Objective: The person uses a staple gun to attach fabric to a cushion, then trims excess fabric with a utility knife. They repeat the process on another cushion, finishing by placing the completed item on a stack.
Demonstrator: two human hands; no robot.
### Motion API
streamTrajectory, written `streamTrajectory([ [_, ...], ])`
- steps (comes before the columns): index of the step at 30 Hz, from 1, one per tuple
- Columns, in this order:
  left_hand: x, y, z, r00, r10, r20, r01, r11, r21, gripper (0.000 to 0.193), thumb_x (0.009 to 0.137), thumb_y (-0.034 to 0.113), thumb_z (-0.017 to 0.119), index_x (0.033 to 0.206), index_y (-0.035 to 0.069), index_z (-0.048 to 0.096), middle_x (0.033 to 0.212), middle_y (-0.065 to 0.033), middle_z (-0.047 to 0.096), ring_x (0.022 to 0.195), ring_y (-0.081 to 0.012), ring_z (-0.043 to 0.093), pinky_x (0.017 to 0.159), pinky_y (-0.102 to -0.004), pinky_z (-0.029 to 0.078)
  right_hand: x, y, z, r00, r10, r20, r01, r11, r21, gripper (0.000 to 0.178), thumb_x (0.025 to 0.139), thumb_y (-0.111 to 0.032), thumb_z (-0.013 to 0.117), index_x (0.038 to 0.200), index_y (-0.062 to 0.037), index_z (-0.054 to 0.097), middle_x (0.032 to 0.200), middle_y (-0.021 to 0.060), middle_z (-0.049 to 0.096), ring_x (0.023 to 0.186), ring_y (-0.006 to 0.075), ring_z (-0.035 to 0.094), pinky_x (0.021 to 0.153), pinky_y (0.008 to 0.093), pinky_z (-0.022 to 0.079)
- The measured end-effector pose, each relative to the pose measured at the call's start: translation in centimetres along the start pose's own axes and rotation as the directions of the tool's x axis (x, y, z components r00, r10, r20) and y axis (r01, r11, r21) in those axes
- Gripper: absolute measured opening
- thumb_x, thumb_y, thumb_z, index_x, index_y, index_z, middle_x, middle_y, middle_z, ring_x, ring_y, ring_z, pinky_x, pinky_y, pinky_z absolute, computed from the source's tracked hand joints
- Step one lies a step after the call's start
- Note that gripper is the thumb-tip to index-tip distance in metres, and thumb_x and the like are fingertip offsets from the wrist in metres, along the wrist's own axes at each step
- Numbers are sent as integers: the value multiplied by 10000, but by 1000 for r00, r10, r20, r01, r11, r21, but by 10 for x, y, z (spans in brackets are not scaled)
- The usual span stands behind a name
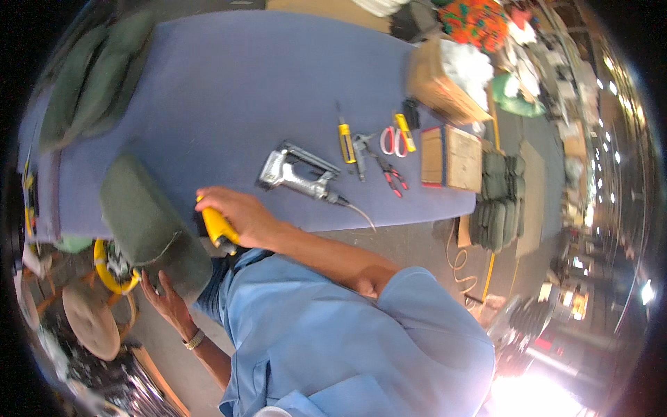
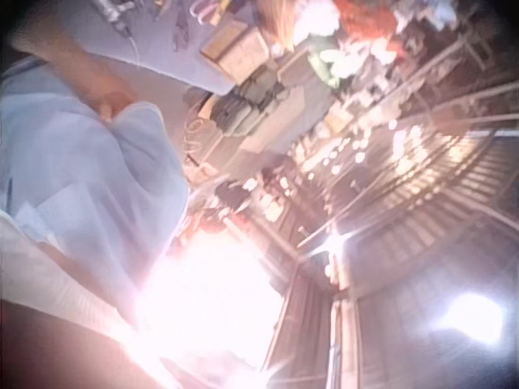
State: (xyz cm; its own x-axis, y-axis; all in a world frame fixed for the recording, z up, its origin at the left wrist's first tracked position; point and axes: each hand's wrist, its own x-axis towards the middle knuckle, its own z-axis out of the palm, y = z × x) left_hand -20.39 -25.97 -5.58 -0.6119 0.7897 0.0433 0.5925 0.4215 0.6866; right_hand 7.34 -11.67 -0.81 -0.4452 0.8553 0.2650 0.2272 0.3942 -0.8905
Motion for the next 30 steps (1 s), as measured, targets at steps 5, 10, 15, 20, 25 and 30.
streamTrajectory([
  [5,6,65,25,991,135,-13,-131,978,164,529,1061,329,600,1478,17,511,1494,-204,521,1374,-315,512,1125,-435,429,-3,-7,-5,1000,-9,-26,2,966,-257,577,753,-68,818,1298,-105,631,1477,145,551,1270,357,590,1035,423,511],
  [10,-10,153,50,691,36,722,627,468,-623,461,1100,359,517,1374,-9,564,1229,-161,663,1102,-241,678,877,-367,584,-1,3,-3,992,-114,58,128,901,-415,663,782,-84,765,1417,-69,575,1530,116,521,1135,315,618,945,407,523],
  [15,-4,136,91,499,177,848,743,415,-525,330,1068,282,592,1238,0,607,900,-68,695,762,-153,686,636,-285,587,-17,12,-39,1000,-9,9,10,973,-229,703,866,-161,733,1521,-172,480,1569,135,484,1334,361,549,1054,455,493],
  [20,1,141,66,627,35,779,614,593,-521,333,1024,225,668,1245,-17,610,841,-80,703,625,-105,636,524,-221,518,-107,98,-185,629,465,-624,-745,590,-312,577,873,-255,756,1410,-132,585,1468,133,578,1338,330,564,1103,411,470],
  [25,14,136,50,676,145,722,588,484,-648,574,1120,455,380,1351,-30,583,829,-94,702,628,-131,567,600,-260,460,-277,191,-258,434,544,-718,-889,126,-441,643,840,-277,746,1414,-58,556,1408,220,582,1318,374,556,1092,470,468],
  [30,19,139,61,713,105,693,632,332,-700,508,1109,299,459,1506,-16,435,1035,-85,634,912,-192,656,841,-365,556,-266,169,-222,286,614,-735,-927,-17,-375,533,839,-361,771,1253,-49,649,1236,172,663,1210,348,626,1003,452,513],
])
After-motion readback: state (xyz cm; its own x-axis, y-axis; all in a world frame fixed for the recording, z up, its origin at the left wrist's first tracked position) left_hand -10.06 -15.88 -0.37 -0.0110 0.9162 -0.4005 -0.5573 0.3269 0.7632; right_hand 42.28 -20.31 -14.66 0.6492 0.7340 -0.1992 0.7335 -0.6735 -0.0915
